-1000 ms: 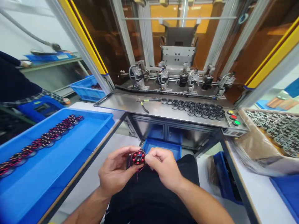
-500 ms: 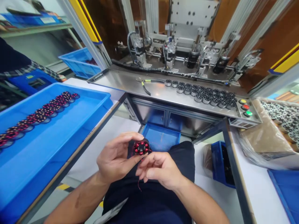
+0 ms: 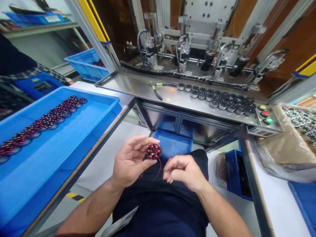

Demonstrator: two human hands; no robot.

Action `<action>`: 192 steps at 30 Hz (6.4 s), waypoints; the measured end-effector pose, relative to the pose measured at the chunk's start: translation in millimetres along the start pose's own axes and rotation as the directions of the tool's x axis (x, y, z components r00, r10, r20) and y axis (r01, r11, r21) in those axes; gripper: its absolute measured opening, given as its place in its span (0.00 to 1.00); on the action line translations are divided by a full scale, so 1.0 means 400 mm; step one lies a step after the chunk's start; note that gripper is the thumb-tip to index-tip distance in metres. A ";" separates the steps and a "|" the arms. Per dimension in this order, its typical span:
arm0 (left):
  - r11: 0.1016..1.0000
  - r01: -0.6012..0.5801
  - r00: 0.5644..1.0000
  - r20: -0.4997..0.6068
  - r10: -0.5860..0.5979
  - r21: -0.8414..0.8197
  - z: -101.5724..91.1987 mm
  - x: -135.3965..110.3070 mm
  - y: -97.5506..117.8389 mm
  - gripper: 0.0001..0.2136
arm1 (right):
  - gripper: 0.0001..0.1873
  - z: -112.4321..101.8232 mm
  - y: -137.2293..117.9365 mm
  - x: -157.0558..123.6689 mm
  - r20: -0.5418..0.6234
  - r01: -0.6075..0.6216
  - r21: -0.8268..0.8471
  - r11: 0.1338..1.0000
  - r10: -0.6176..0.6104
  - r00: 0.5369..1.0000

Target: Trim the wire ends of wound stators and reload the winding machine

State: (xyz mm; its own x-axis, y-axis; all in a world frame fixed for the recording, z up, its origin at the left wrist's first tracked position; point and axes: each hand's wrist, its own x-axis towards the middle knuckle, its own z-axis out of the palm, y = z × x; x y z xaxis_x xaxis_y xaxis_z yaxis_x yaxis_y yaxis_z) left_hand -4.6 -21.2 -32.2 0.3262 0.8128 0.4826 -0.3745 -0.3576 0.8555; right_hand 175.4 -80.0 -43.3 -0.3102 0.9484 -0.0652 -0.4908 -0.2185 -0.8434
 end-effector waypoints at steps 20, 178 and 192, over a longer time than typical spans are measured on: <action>0.846 0.352 0.936 0.121 -0.332 -0.402 0.008 -0.004 -0.002 0.25 | 0.19 0.037 -0.021 -0.024 -0.168 -0.133 -0.331 0.934 0.080 0.983; 0.817 0.441 0.897 0.225 -0.381 -0.372 0.045 -0.022 0.012 0.18 | 0.09 0.090 -0.051 -0.001 0.118 0.402 -0.907 0.124 -0.844 0.524; 0.929 0.140 0.989 0.091 -0.115 -0.344 0.044 -0.021 0.030 0.07 | 0.10 0.093 -0.087 -0.006 0.015 0.410 -0.844 0.346 -0.749 0.663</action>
State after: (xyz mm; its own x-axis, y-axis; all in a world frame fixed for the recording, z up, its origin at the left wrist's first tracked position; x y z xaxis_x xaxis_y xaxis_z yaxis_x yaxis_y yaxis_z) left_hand 3.5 -40.3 -22.8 0.4450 0.8031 0.3963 -0.6005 -0.0607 0.7973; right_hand 162.9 -83.1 6.2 0.1500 0.7887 0.5961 0.3900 0.5069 -0.7687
